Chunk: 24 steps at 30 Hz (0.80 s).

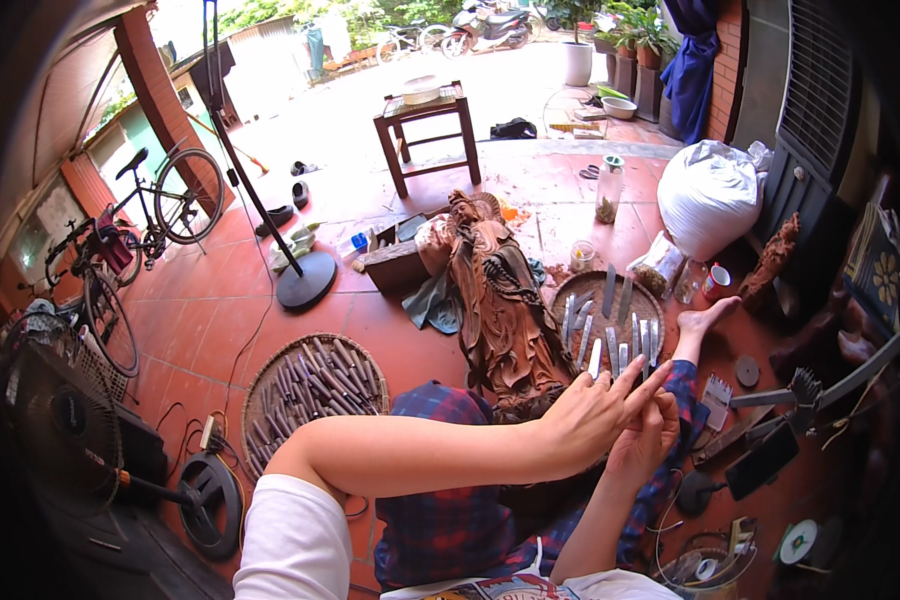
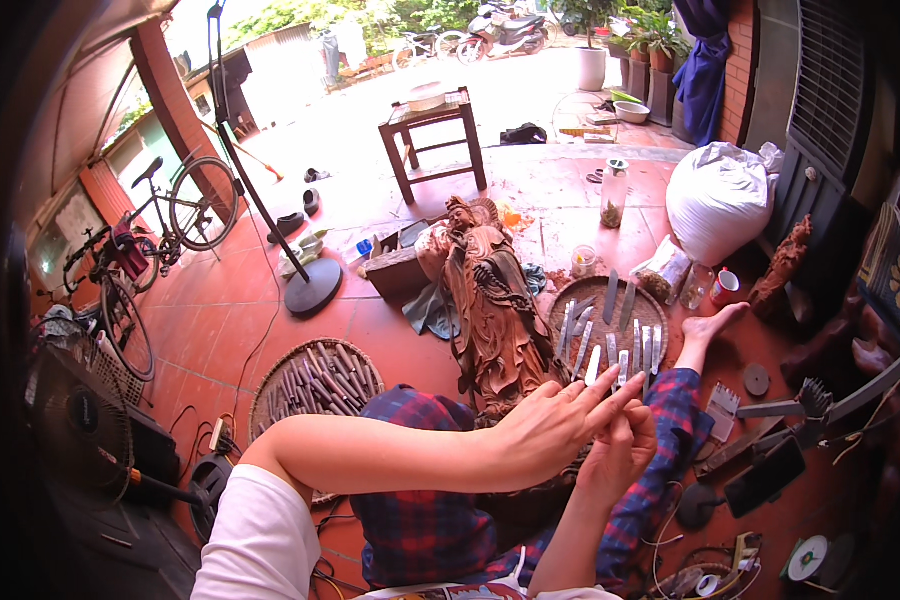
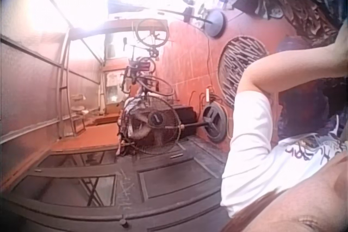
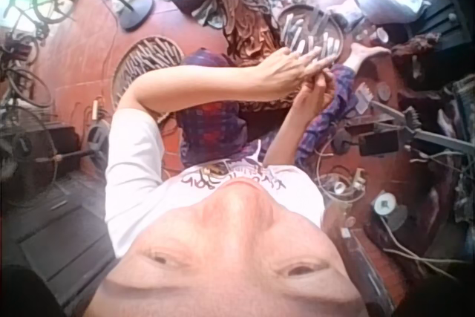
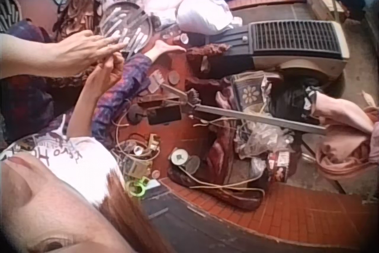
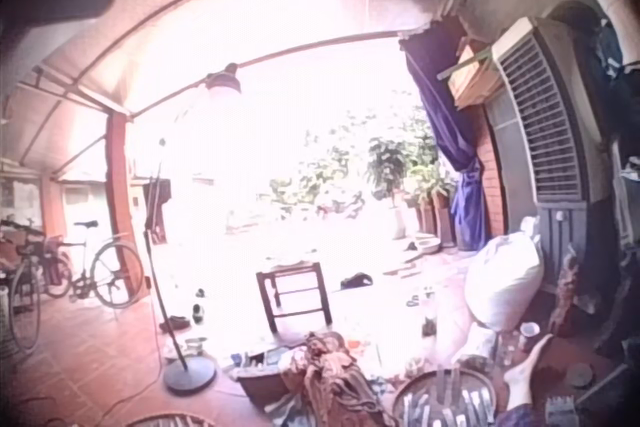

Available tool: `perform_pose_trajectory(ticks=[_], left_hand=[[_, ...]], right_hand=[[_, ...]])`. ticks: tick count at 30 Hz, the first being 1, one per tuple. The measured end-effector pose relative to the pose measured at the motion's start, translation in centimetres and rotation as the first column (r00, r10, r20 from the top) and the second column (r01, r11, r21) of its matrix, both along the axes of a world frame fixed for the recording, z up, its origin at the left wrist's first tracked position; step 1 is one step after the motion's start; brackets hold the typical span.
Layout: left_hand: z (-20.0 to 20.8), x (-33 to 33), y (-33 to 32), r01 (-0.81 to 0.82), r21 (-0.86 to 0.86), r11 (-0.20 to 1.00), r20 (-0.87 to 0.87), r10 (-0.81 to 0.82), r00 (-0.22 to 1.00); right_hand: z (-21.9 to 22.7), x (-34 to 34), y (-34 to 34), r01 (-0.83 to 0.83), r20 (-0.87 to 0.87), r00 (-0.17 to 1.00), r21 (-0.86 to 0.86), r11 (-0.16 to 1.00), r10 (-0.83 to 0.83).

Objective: The person is carving a wooden sculpture of a figure, using various chisels and knives to refine the details of the face and clothing. They switch between different tools to shape the wood and occasionally pause to inspect the work.

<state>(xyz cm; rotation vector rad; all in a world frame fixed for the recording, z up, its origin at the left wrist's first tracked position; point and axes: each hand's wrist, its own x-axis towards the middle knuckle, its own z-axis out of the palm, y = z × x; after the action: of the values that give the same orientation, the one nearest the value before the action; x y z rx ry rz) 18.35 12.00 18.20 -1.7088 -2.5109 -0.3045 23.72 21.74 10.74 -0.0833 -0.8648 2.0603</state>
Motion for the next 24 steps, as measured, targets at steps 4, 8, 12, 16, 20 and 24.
perform_pose_trajectory(ticks=[4,8,12,16,20,24], left_hand=[[-0.3,-0.2,0.0,0.015,0.034,0.999,0.044,-0.017,0.999],[1.2,-0.5,-0.2,0.028,0.063,0.998,0.293,-0.045,0.955],[2.7,-1.6,-0.4,0.026,0.057,0.998,0.634,-0.057,0.772],[3.4,-3.4,-0.8,0.075,0.023,0.997,0.837,-0.060,0.543],[3.5,-4.2,-0.4,0.157,-0.002,0.988,0.917,-0.061,0.395],[2.9,-4.3,-0.5,0.159,0.019,0.987,0.921,-0.079,0.382]], right_hand=[[-0.8,-0.3,-0.1,0.040,0.047,0.998,-0.059,0.997,-0.038],[-0.4,0.0,0.0,0.080,0.093,0.992,0.065,0.995,-0.086],[1.8,-0.2,-1.3,0.317,0.055,0.935,0.322,0.892,-0.352],[-0.1,0.0,0.0,0.224,0.042,0.957,0.518,0.825,-0.286],[-1.2,0.0,0.7,0.292,-0.011,0.938,0.562,0.774,-0.346],[-0.5,0.1,0.6,0.278,-0.015,0.940,0.612,0.741,-0.340]])
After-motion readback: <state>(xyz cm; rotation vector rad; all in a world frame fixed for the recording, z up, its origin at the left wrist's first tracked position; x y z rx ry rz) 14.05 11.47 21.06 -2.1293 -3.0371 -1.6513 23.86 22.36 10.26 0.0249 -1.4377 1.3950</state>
